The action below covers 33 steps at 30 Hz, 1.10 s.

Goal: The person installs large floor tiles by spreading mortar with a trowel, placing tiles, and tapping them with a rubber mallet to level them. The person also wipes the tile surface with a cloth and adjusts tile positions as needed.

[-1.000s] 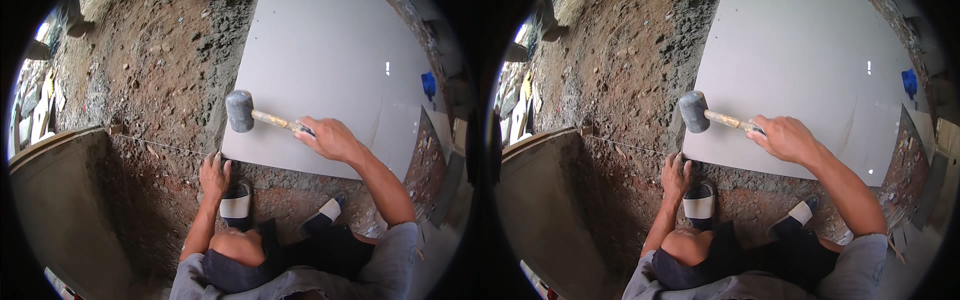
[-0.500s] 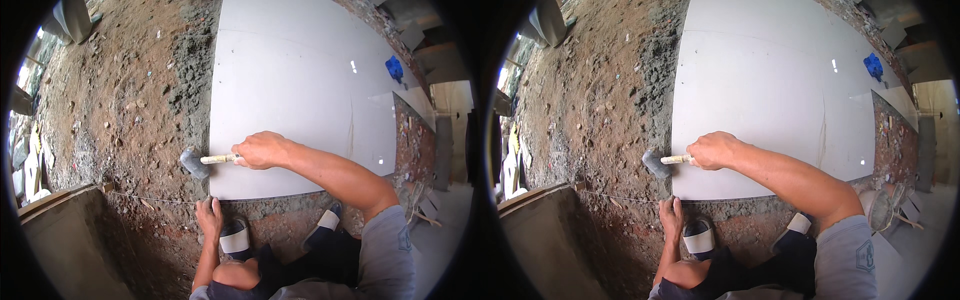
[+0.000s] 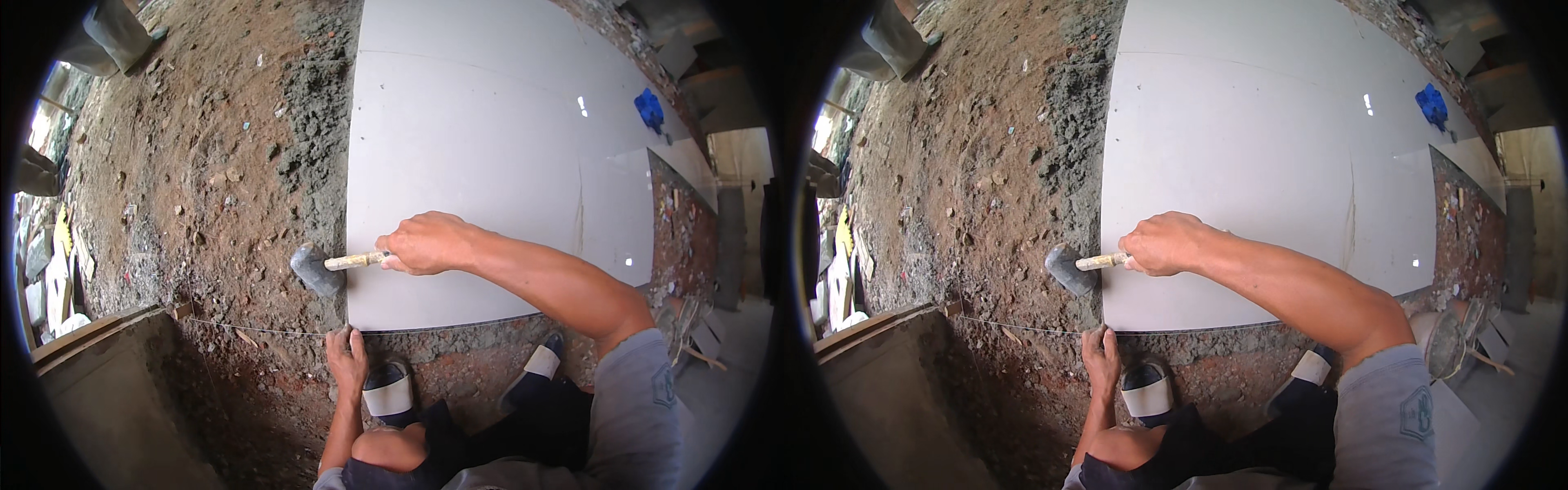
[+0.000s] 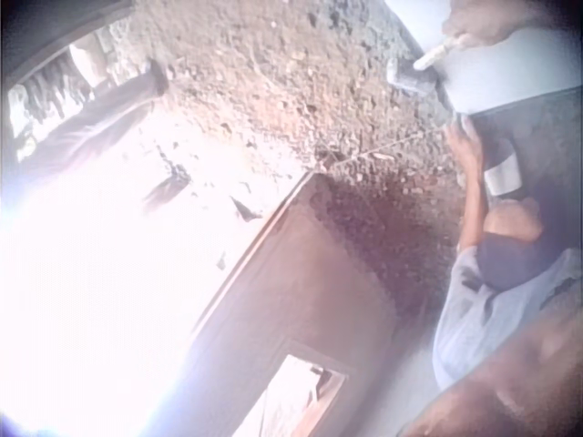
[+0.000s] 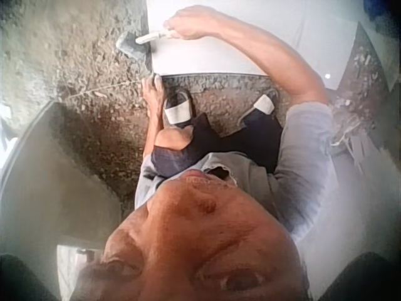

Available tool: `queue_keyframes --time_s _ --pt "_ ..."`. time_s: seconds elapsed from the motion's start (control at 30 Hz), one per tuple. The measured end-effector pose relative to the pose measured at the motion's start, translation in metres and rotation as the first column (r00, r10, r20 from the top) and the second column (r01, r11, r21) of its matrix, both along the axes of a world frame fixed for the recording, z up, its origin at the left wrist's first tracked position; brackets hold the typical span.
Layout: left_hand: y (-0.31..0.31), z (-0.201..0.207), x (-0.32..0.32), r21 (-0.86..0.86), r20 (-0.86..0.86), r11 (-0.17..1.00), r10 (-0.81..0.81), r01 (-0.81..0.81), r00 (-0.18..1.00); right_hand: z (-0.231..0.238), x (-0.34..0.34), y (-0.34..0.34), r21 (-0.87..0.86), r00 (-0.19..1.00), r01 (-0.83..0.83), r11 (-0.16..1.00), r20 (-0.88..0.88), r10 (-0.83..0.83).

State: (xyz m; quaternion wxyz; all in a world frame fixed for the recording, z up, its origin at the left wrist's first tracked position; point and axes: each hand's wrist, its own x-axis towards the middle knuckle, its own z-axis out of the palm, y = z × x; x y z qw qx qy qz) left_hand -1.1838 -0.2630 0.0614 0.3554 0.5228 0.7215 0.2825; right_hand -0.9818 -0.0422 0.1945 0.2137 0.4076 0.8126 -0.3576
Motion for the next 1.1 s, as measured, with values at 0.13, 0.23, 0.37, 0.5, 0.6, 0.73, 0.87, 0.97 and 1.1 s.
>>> queue_keyframes --time_s 0.13,0.23,0.37,0.5,0.6,0.73,0.87,0.97,1.1 --pt "-0.001 0.000 0.001 0.020 0.007 1.000 0.009 -0.009 1.000 -0.008 0.004 -0.003 -0.033 0.982 0.178 0.983 -0.062 -0.180" --pt "0.000 0.000 0.000 0.020 -0.003 1.000 -0.003 0.003 1.000 -0.011 0.007 -0.002 0.013 0.999 0.044 0.999 -0.011 -0.043" --pt "0.001 0.000 -0.001 0.006 -0.007 1.000 -0.012 0.012 1.000 -0.003 0.018 -0.009 -0.018 0.999 -0.043 0.999 0.003 0.043" --pt "-0.002 -0.007 -0.006 -0.005 -0.006 0.999 -0.043 0.043 0.999 0.017 0.060 -0.044 -0.039 0.995 0.101 0.994 0.001 -0.101" --pt "-0.004 -0.018 -0.009 -0.052 -0.006 0.997 -0.060 0.059 0.998 0.035 0.122 -0.096 -0.026 0.974 0.226 0.974 -0.002 -0.226" --pt "0.000 -0.026 -0.013 -0.175 -0.041 0.984 0.017 -0.024 0.999 0.054 0.209 -0.191 0.015 0.882 0.468 0.884 0.062 -0.468" --pt "0.008 -0.020 -0.012 -0.168 -0.180 0.983 -0.101 0.070 0.978 0.053 0.268 -0.311 -0.010 0.657 0.747 0.665 0.167 -0.736" --pt "0.015 -0.014 -0.002 -0.171 -0.282 0.984 -0.101 0.053 0.954 0.035 0.292 -0.402 -0.015 0.379 0.925 0.380 0.112 -0.918" --pt "0.019 -0.004 0.010 -0.203 -0.393 0.976 -0.154 0.078 0.907 0.002 0.315 -0.495 -0.090 0.038 0.996 0.030 0.086 -0.996"
